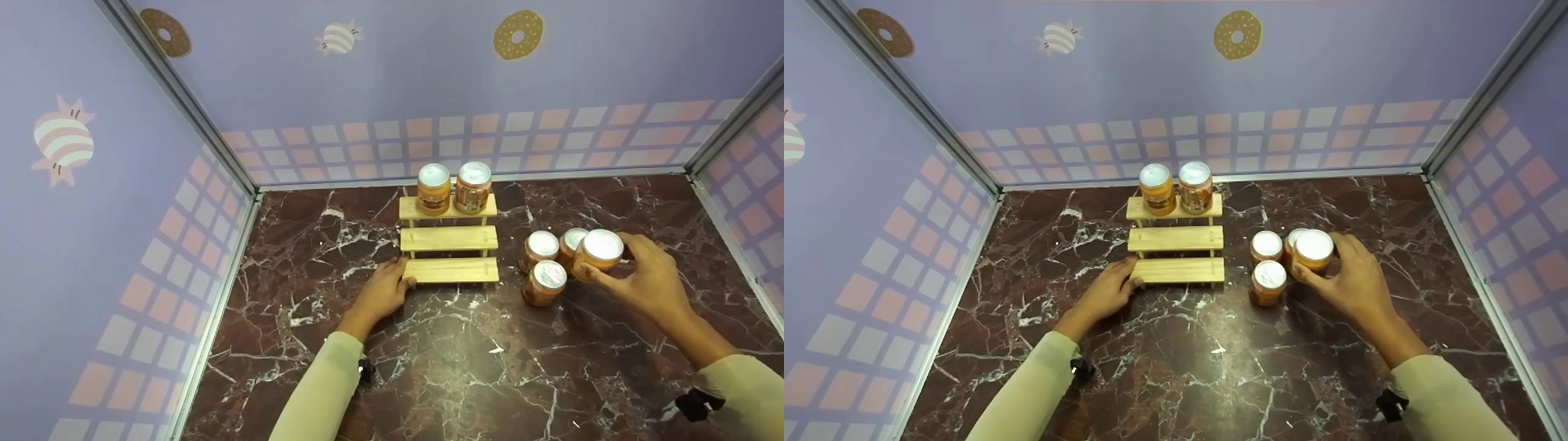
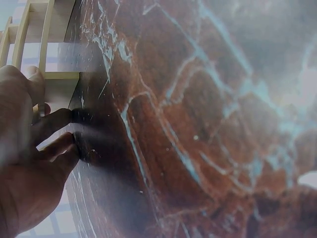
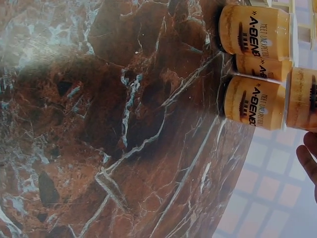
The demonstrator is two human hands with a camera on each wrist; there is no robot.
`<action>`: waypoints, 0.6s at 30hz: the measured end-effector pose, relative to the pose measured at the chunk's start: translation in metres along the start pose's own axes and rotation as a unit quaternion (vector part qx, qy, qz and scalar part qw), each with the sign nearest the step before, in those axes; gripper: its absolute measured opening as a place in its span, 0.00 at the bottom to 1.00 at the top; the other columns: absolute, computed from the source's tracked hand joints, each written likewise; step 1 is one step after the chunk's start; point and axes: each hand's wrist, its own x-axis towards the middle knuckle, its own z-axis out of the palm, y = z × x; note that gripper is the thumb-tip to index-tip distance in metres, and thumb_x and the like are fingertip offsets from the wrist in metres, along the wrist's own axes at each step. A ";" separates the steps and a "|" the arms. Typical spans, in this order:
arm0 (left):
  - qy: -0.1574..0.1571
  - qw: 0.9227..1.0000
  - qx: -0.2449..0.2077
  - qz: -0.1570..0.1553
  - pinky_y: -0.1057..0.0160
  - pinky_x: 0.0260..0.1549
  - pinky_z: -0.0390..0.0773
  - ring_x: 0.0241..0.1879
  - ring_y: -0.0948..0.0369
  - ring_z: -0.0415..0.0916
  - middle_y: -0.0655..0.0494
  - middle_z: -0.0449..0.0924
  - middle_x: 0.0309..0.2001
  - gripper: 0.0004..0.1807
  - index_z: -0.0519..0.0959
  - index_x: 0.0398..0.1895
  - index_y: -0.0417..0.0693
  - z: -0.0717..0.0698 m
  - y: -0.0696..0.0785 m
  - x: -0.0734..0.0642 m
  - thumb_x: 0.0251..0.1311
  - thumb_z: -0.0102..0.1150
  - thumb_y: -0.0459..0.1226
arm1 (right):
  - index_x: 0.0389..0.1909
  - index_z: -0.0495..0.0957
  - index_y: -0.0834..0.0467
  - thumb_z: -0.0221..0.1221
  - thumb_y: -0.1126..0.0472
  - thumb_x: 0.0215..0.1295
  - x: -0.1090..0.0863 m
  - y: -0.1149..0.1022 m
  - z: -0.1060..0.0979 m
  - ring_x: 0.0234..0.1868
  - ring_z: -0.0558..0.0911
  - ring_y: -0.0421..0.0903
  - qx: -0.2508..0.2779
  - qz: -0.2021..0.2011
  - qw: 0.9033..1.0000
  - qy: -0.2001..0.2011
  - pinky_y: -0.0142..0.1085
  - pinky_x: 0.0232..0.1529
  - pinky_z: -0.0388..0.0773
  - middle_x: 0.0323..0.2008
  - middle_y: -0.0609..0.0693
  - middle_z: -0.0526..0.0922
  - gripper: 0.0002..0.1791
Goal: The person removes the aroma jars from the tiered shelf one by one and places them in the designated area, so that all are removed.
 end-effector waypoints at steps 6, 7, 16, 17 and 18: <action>-0.002 1.000 0.001 -0.002 0.41 0.81 0.72 0.81 0.42 0.70 0.41 0.77 0.78 0.40 0.65 0.87 0.44 0.001 -0.002 -0.001 0.84 0.51 0.58 | 0.60 0.83 0.70 0.88 0.60 0.45 -0.006 0.003 0.003 0.41 0.85 0.59 -0.004 -0.010 1.000 0.003 0.26 0.45 0.71 0.46 0.65 0.89 0.41; -0.003 1.000 0.001 -0.003 0.41 0.80 0.72 0.81 0.42 0.70 0.42 0.77 0.78 0.40 0.64 0.87 0.45 0.000 -0.002 -0.001 0.84 0.51 0.58 | 0.60 0.82 0.70 0.88 0.60 0.46 -0.007 0.003 0.004 0.41 0.85 0.59 -0.005 -0.007 1.000 0.000 0.29 0.46 0.72 0.46 0.66 0.89 0.41; 0.001 1.000 0.015 0.003 0.43 0.81 0.72 0.81 0.42 0.71 0.42 0.77 0.78 0.40 0.65 0.87 0.44 0.002 -0.003 -0.001 0.83 0.51 0.59 | 0.61 0.81 0.70 0.87 0.58 0.52 -0.019 0.007 0.011 0.44 0.87 0.60 0.010 0.023 0.999 -0.033 0.11 0.47 0.64 0.50 0.66 0.88 0.40; 0.002 1.000 0.016 0.004 0.43 0.81 0.72 0.80 0.42 0.71 0.42 0.77 0.78 0.40 0.65 0.87 0.44 0.003 -0.003 0.000 0.83 0.51 0.59 | 0.62 0.81 0.70 0.87 0.58 0.52 -0.020 0.007 0.012 0.45 0.87 0.61 0.013 0.025 0.999 -0.035 0.09 0.47 0.63 0.51 0.66 0.87 0.40; 0.004 1.000 0.017 0.006 0.42 0.81 0.72 0.80 0.42 0.71 0.42 0.78 0.77 0.40 0.65 0.87 0.44 0.003 -0.003 0.000 0.83 0.51 0.59 | 0.62 0.81 0.70 0.86 0.58 0.52 -0.022 0.008 0.013 0.45 0.88 0.63 0.015 0.026 0.999 -0.038 0.08 0.47 0.62 0.51 0.67 0.87 0.40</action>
